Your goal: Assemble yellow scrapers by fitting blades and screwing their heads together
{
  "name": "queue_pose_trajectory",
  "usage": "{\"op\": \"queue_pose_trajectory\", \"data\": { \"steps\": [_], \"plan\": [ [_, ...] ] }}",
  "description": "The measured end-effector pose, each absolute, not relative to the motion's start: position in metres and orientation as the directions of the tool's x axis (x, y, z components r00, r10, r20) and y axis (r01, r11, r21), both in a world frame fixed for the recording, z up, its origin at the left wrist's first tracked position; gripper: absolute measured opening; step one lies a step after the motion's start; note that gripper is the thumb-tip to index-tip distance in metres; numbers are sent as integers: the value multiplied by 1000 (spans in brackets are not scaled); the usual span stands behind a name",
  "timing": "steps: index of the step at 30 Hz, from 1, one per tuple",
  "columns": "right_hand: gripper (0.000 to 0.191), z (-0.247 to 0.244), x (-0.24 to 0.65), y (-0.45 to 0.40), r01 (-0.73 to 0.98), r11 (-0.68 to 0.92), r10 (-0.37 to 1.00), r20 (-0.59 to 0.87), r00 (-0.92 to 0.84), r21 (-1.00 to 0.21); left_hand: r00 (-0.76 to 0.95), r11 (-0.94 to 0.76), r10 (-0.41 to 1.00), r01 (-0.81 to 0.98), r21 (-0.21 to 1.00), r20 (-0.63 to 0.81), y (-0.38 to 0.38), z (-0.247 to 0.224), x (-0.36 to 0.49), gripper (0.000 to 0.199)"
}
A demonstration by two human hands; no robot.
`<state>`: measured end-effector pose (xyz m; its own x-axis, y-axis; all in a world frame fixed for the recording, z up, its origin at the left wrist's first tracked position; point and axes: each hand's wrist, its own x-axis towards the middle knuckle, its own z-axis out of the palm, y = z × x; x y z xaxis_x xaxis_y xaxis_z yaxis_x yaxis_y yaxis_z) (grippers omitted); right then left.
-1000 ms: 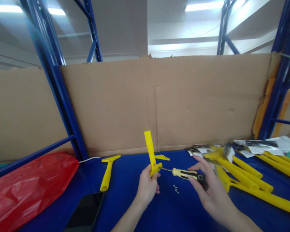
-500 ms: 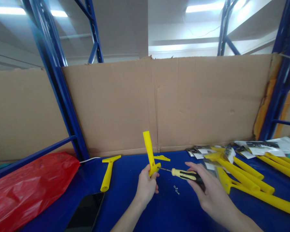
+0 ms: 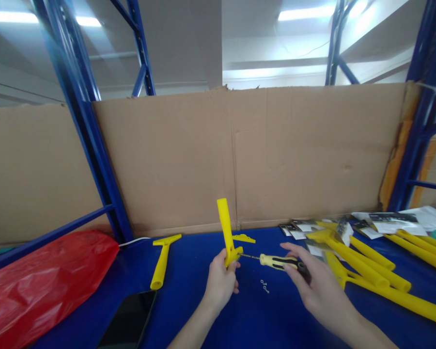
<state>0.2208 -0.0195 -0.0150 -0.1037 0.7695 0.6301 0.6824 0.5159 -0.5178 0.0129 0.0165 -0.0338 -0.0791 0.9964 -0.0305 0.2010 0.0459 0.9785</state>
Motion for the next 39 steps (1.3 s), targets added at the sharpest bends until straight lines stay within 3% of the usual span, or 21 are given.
{"op": "queue_pose_trajectory", "data": {
  "steps": [4,8,11,14,18,22,25,28,31,33,36,39],
  "plan": [
    [34,-14,221,-19,718,419,834,548,-63,-555,-84,48,996,207,977,-31,15,-31,14,25],
    [46,-18,221,-21,665,530,777,615,-132,-526,-121,66,992,199,978,-42,16,-29,13,21],
    [33,-18,221,-20,647,582,740,650,-170,-493,-103,46,994,200,979,-26,17,-32,12,17],
    [27,-17,221,-19,696,498,773,629,-86,-517,-82,53,996,196,979,-37,16,-33,12,20],
    [38,-17,220,-18,724,376,846,533,-13,-578,-101,63,994,170,983,-46,14,-28,14,20],
    [50,-19,220,-20,687,503,790,601,-119,-525,-137,93,988,180,979,-69,14,-25,14,19],
    [41,-17,220,-20,648,565,762,623,-174,-511,-109,67,993,202,977,-46,14,-28,13,21],
    [35,-15,220,-19,656,453,852,510,-119,-604,-107,69,993,203,977,-47,15,-31,12,21],
    [48,-17,221,-16,608,293,948,309,-82,-738,-108,43,994,180,983,-24,17,-29,12,19],
    [47,-18,222,-16,562,284,959,242,-149,-777,-119,17,993,167,986,3,18,-27,11,15],
    [32,-18,223,-15,554,374,916,203,-346,-744,-151,-21,988,137,990,42,21,-25,11,20],
    [34,-13,227,-11,636,410,909,235,-345,-654,-196,-39,979,104,994,59,22,-24,9,31]
  ]
}}
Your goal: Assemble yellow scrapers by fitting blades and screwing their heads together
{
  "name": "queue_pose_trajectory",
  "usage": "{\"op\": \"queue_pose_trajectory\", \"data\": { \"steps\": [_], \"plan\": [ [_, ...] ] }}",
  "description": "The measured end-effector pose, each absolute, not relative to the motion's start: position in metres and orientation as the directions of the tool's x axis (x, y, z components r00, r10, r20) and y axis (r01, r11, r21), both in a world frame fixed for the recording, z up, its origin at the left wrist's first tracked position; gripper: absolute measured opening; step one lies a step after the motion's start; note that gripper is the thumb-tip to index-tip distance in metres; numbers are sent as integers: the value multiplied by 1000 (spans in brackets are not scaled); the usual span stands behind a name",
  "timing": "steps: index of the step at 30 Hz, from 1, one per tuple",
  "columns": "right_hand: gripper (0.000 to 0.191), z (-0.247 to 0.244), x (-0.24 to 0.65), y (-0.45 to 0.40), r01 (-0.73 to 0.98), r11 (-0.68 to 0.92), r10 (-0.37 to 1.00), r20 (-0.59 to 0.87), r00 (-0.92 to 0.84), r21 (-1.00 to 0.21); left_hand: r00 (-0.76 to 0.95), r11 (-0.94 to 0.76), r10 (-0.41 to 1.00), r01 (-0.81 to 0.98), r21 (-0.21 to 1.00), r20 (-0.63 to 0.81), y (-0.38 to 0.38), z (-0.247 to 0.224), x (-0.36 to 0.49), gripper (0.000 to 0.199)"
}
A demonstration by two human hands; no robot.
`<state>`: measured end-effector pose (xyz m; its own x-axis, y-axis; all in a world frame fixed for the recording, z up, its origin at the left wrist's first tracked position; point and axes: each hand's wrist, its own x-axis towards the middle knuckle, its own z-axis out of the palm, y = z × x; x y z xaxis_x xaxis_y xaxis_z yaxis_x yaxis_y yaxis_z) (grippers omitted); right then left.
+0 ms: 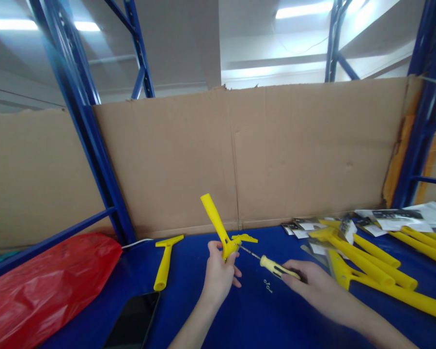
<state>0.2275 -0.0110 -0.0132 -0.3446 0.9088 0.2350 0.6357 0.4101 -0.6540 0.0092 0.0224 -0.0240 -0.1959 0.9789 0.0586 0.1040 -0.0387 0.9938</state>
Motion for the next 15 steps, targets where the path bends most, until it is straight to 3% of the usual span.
{"op": "queue_pose_trajectory", "data": {
  "steps": [6,10,15],
  "plan": [
    [26,-14,243,2,893,185,964,251,-85,-410,-264,-29,962,176,984,75,19,-14,2,22],
    [24,-20,247,6,956,127,973,222,-68,-264,-274,-111,950,157,981,151,17,-11,2,30],
    [22,-27,249,7,975,149,968,227,-108,-168,-320,-316,893,57,947,317,16,-7,-3,34]
  ]
}}
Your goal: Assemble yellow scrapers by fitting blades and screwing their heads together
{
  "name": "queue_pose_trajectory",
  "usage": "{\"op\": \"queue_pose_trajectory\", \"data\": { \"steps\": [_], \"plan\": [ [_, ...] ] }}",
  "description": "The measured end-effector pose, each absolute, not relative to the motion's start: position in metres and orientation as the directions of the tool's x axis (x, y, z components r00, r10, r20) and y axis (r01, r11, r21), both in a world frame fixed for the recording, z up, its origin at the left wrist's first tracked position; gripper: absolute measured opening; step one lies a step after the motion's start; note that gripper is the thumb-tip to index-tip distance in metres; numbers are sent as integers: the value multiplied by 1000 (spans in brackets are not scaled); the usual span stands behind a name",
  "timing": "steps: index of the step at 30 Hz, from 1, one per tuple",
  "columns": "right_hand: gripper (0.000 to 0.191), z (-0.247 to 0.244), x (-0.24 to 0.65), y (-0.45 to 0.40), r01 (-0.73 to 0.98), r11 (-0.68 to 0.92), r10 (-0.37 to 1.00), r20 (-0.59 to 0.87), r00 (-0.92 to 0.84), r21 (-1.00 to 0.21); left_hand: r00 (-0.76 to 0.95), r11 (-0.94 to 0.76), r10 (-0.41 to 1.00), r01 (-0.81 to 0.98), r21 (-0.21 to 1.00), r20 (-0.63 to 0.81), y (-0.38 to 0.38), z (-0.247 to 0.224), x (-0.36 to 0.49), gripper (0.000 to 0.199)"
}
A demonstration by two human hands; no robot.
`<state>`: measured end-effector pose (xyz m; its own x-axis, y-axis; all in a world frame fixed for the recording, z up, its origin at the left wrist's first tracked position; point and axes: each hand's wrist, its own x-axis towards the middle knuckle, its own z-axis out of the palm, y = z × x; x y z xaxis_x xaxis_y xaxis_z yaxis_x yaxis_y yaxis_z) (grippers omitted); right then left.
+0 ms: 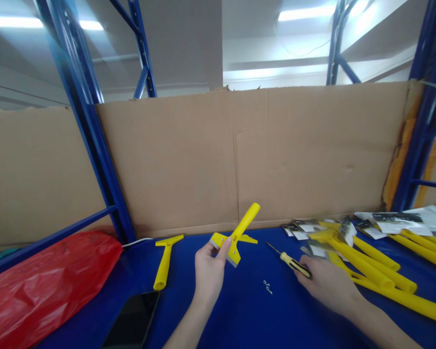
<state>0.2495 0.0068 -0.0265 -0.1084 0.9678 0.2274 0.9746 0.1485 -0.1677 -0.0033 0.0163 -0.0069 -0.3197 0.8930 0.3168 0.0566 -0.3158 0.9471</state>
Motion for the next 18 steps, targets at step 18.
{"op": "queue_pose_trajectory", "data": {
  "steps": [18],
  "plan": [
    [40,-15,271,8,994,37,830,551,-87,101,-333,25,879,747,665,342,31,2,-41,30]
  ]
}}
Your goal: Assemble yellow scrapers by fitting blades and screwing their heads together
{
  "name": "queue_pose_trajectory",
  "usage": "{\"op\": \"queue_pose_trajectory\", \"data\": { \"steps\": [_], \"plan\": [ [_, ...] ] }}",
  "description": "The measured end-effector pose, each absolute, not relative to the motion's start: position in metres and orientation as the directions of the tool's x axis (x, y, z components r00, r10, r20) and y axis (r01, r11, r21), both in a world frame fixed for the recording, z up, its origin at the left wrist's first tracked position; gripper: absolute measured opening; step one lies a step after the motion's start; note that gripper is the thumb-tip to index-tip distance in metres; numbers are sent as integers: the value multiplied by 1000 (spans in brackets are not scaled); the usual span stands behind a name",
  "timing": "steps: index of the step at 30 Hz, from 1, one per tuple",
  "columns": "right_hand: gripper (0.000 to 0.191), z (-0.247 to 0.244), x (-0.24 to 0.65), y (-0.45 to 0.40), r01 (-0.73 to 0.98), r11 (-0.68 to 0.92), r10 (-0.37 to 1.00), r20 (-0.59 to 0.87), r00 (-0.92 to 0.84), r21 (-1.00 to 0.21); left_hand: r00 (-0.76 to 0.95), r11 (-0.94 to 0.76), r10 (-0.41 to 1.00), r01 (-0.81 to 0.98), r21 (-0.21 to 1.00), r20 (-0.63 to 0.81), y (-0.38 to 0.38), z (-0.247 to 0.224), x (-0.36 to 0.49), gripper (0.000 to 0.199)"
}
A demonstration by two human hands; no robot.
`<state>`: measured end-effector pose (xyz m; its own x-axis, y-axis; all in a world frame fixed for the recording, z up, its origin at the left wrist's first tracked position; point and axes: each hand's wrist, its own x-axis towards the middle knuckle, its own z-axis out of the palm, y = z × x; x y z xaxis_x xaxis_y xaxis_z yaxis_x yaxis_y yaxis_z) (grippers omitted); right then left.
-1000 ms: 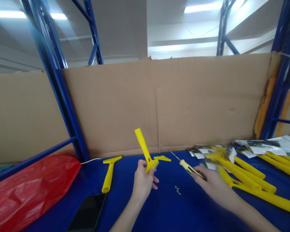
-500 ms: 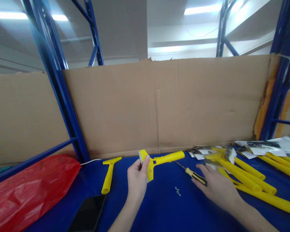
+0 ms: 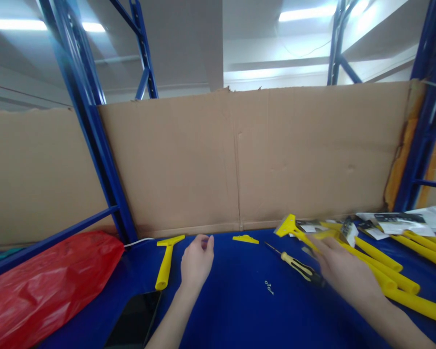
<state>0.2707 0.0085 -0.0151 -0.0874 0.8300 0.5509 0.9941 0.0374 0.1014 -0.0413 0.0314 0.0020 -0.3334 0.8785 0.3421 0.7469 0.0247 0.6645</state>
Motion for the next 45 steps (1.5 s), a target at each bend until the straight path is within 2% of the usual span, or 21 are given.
{"op": "queue_pose_trajectory", "data": {
  "steps": [2,4,7,9,11,14,16,19,24,28,33,35,37,39,40,42,43,45],
  "plan": [
    [40,-9,287,10,987,-138,874,478,84,80,-351,169,851,887,429,390,33,3,-53,29],
    [41,-5,299,9,976,-214,904,386,182,41,-341,278,851,938,209,400,31,1,-58,32],
    [43,-2,306,9,962,-270,885,408,226,52,-337,359,868,933,6,364,29,-7,-59,33],
    [39,-1,302,11,960,-259,868,462,181,110,-355,394,875,917,-57,329,28,-12,-60,32],
    [32,-2,294,14,974,-162,888,453,76,155,-379,420,879,903,-91,290,29,-15,-62,33],
    [26,-5,281,19,984,-10,952,302,-45,177,-376,422,882,898,-120,284,29,-13,-66,38],
    [25,-7,276,22,984,-12,976,217,-28,179,-381,435,872,892,-127,309,29,-10,-68,39],
    [25,-8,275,24,985,-42,985,171,13,167,-419,468,857,877,-112,298,30,-8,-72,40],
    [26,-4,280,25,989,-36,993,113,20,141,-485,521,825,852,-56,291,34,-9,-79,47],
    [22,-3,279,22,994,-18,992,123,4,109,-547,565,795,825,5,264,34,-7,-84,48],
    [28,-1,279,20,999,3,981,195,-10,37,-473,486,826,873,36,307,27,4,-80,39],
    [32,2,281,20,1000,-1,969,247,7,-28,-436,427,829,898,106,350,24,12,-74,38],
    [30,3,283,21,983,10,944,326,52,-185,-434,375,817,900,222,379,21,19,-67,37],
    [25,2,282,21,918,81,911,403,89,-387,-433,258,841,848,462,325,20,24,-60,36],
    [23,1,280,21,871,132,903,420,93,-474,-432,193,866,754,628,253,20,25,-55,35],
    [22,-2,273,20,766,215,910,408,68,-606,-400,100,913,410,906,80,19,24,-44,33],
    [23,-3,268,19,706,234,922,382,56,-669,-344,58,939,245,968,31,18,23,-38,34],
    [29,-5,256,18,577,233,944,324,57,-783,-270,19,963,52,998,-4,14,20,-26,35]
  ]
}}
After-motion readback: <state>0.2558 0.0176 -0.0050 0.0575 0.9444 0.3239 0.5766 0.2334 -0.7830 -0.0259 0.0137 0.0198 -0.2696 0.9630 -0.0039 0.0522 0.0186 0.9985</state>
